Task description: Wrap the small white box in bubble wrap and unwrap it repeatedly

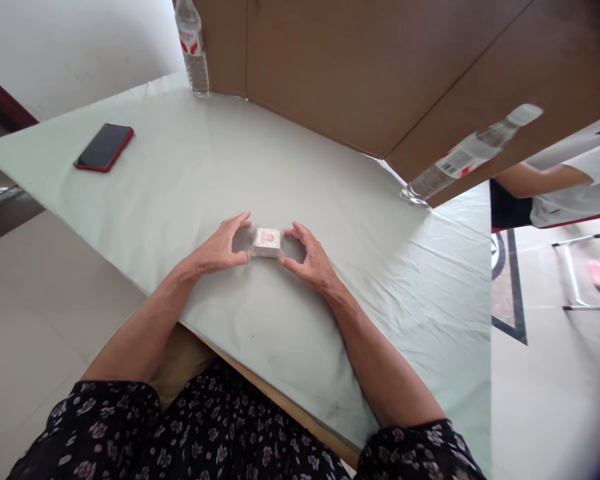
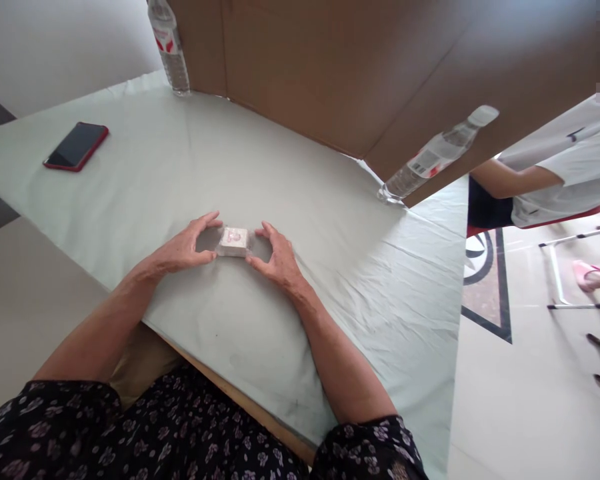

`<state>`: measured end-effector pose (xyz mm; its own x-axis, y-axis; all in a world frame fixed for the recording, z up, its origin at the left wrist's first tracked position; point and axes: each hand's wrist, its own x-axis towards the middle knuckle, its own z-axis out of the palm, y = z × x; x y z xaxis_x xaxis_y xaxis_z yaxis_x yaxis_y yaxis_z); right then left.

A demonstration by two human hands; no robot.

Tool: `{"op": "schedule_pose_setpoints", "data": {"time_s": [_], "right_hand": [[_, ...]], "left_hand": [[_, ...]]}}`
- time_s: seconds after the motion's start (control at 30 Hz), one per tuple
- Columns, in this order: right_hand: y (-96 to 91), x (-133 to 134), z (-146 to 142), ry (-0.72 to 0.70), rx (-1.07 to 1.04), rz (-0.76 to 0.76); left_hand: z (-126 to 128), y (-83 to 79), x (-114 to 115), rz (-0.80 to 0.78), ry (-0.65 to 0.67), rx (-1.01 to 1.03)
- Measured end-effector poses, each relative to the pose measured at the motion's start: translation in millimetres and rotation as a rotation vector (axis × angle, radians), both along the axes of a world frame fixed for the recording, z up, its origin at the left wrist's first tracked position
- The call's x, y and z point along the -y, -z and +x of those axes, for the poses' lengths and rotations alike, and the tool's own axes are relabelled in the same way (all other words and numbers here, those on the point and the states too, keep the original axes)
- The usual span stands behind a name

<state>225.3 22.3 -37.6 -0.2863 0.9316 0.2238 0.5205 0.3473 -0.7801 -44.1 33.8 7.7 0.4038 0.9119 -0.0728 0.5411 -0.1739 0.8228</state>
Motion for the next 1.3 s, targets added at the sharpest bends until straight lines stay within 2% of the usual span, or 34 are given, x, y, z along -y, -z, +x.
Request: {"op": "schedule_pose_setpoints", "data": {"time_s": [0.23, 0.4, 0.6, 0.87, 0.97, 1.13, 1.3], "right_hand": [[-1.6, -4, -6, -0.012, 0.006, -0.010], [-3.1, -11, -17, -0.036, -0.010, 0.008], [-4.6, -6, -22, 0.036, -0.028, 0.035], [-9.4, -1, -17, 0.006, -0.041, -0.011], [-14.3, 4, -16, 0.046, -0.093, -0.035], [-21.1, 6, -17, 0.091, -0.102, 0.103], [-30.5, -2, -20, 0.080, 0.006, 0.235]], "left_hand": [[2, 8.7, -2, 0.051, 0.048, -0.009], [8, 18.5, -3, 0.131, 0.015, 0.062], [14, 16.0, 1, 0.127, -0.056, 0.080], [12, 13.3, 0, 0.076, -0.033, 0.063], [11, 12.9, 1, 0.074, -0.013, 0.066], [12, 14.7, 1, 0.107, -0.003, 0.071], [14, 18.2, 0, 0.132, -0.016, 0.091]]}}
